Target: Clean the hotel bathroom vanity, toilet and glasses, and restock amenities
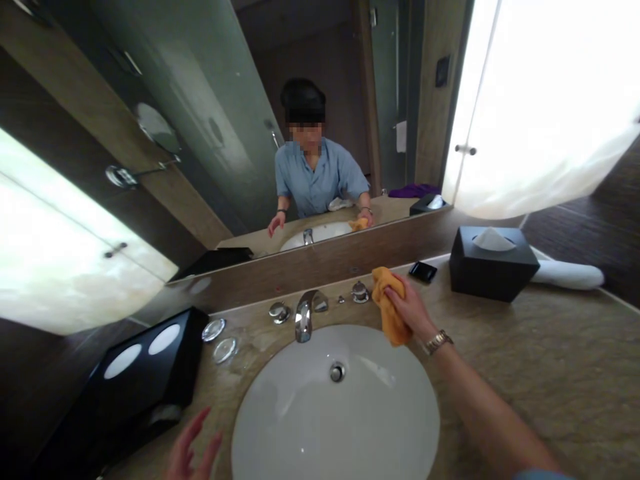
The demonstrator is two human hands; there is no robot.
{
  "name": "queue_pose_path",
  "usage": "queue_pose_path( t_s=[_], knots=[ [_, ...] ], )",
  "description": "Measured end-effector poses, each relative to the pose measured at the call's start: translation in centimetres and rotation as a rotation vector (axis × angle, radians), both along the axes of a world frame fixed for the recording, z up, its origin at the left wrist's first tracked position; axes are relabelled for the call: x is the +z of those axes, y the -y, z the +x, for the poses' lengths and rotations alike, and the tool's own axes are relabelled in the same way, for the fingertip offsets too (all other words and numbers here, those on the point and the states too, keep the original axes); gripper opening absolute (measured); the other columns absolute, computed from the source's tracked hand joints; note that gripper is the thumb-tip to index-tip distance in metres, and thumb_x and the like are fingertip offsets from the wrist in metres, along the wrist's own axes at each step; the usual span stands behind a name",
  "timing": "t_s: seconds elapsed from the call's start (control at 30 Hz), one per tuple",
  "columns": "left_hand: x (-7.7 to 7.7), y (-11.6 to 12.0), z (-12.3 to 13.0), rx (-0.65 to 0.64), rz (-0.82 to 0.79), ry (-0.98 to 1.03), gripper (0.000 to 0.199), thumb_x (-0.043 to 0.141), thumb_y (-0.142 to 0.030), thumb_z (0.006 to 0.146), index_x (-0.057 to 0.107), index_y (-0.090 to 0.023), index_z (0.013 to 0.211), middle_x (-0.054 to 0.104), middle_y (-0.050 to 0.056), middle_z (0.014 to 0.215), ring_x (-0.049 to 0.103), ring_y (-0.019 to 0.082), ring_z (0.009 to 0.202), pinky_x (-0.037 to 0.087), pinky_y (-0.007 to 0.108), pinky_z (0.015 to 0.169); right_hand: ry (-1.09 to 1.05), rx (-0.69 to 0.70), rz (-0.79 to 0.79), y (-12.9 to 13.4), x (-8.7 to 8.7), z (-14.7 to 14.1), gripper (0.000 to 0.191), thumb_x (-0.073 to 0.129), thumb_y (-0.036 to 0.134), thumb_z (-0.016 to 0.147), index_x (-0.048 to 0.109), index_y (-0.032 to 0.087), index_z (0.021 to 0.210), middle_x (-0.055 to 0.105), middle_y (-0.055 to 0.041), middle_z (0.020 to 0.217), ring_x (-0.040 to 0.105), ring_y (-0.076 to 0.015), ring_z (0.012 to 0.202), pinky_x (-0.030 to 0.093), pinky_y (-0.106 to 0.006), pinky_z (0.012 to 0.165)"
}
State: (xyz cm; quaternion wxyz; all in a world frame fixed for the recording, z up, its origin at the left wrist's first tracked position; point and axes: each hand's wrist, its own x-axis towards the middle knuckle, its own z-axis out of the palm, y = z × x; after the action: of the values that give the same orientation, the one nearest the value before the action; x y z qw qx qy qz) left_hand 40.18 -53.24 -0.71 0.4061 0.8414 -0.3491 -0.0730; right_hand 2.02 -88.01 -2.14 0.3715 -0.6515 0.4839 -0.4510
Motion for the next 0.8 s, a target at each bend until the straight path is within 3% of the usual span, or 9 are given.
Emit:
queue_pose_path(
  t_s=[0.17, 0.23, 0.3, 0.43, 0.53, 0.6, 0.63, 0.7, 0.8],
  knots=[
    [3.3, 8.0, 1.9, -0.028, 0.035, 0.293, 0.08, 0.053, -0.057, 0.07, 0.049, -0.004, 0.129, 0.055, 0.027, 0.132, 0.049, 0.042, 0.128, 0.037, 0.06, 0.11, -0.102, 0.066, 0.07, 3.7, 1.1, 8.6, 0.042, 0.057, 0.035, 0.086, 0.058, 0.012, 0.12, 0.068, -0.0174, 0.115, 0.063, -0.0294, 0.107, 0.046, -0.047, 0.102],
    [3.9, 10.5, 2.3, -0.022, 0.096, 0.353, 0.08, 0.054, -0.05, 0.072, 0.046, -0.001, 0.135, 0.051, 0.028, 0.135, 0.044, 0.042, 0.133, 0.035, 0.058, 0.111, -0.105, 0.029, 0.091, 2.9, 0.5, 8.9, 0.043, 0.054, 0.032, 0.086, 0.055, 0.01, 0.123, 0.065, -0.0192, 0.12, 0.061, -0.0293, 0.111, 0.045, -0.047, 0.104],
    [4.0, 12.3, 2.9, -0.016, 0.188, 0.374, 0.084, 0.058, -0.047, 0.074, 0.041, 0.001, 0.141, 0.047, 0.029, 0.139, 0.042, 0.043, 0.135, 0.033, 0.057, 0.113, -0.109, 0.007, 0.124, 0.9, 0.0, 5.8, 0.046, 0.053, 0.032, 0.086, 0.052, 0.011, 0.127, 0.063, -0.0174, 0.125, 0.059, -0.0267, 0.114, 0.045, -0.042, 0.103],
    [3.5, 14.0, 4.8, -0.021, 0.317, 0.351, 0.084, 0.068, -0.042, 0.076, 0.04, -0.003, 0.144, 0.041, 0.03, 0.143, 0.043, 0.042, 0.134, 0.036, 0.056, 0.112, -0.216, -0.193, 0.145, -4.1, 0.5, -6.8, 0.053, 0.055, 0.051, 0.086, 0.055, 0.017, 0.127, 0.066, -0.0157, 0.119, 0.063, -0.0266, 0.104, 0.05, -0.04, 0.091],
    [3.0, 14.3, 6.0, -0.037, 0.288, 0.244, 0.071, 0.071, -0.037, 0.075, 0.05, -0.006, 0.136, 0.049, 0.024, 0.138, 0.05, 0.036, 0.129, 0.041, 0.05, 0.11, -0.615, -0.292, -0.052, -7.3, 2.4, -14.9, 0.07, 0.051, 0.071, 0.08, 0.061, 0.018, 0.124, 0.062, -0.0228, 0.125, 0.059, -0.0366, 0.112, 0.045, -0.053, 0.095],
    [2.9, 14.0, 6.7, -0.042, 0.232, 0.182, 0.065, 0.073, -0.035, 0.072, 0.055, -0.008, 0.129, 0.054, 0.02, 0.13, 0.054, 0.033, 0.124, 0.043, 0.046, 0.108, -0.757, -0.242, -0.208, -8.8, 4.8, -16.5, 0.078, 0.044, 0.081, 0.077, 0.065, 0.018, 0.118, 0.056, -0.0256, 0.133, 0.054, -0.0403, 0.12, 0.043, -0.056, 0.098],
    [2.9, 13.5, 6.9, -0.04, 0.203, 0.168, 0.064, 0.074, -0.034, 0.071, 0.057, -0.008, 0.126, 0.056, 0.019, 0.127, 0.056, 0.032, 0.122, 0.044, 0.045, 0.107, -0.748, -0.203, -0.251, -9.4, 6.5, -15.7, 0.076, 0.042, 0.082, 0.078, 0.066, 0.02, 0.116, 0.057, -0.024, 0.133, 0.055, -0.0387, 0.119, 0.045, -0.054, 0.096],
    [2.9, 11.5, 7.4, -0.03, 0.138, 0.168, 0.062, 0.075, -0.032, 0.067, 0.059, -0.009, 0.123, 0.059, 0.018, 0.123, 0.057, 0.032, 0.118, 0.046, 0.046, 0.106, -0.622, -0.072, -0.299, -10.2, 10.6, -11.1, 0.06, 0.045, 0.075, 0.085, 0.064, 0.027, 0.115, 0.066, -0.0156, 0.122, 0.064, -0.0301, 0.105, 0.051, -0.045, 0.086],
    [2.8, 6.1, 7.6, -0.028, 0.003, 0.192, 0.06, 0.074, -0.035, 0.067, 0.06, -0.011, 0.12, 0.061, 0.016, 0.12, 0.059, 0.031, 0.114, 0.048, 0.046, 0.103, -0.5, 0.314, -0.44, -9.9, 16.5, 1.6, 0.038, 0.05, 0.055, 0.093, 0.063, 0.028, 0.116, 0.072, -0.006, 0.107, 0.068, -0.0224, 0.094, 0.052, -0.037, 0.085]
  ],
)
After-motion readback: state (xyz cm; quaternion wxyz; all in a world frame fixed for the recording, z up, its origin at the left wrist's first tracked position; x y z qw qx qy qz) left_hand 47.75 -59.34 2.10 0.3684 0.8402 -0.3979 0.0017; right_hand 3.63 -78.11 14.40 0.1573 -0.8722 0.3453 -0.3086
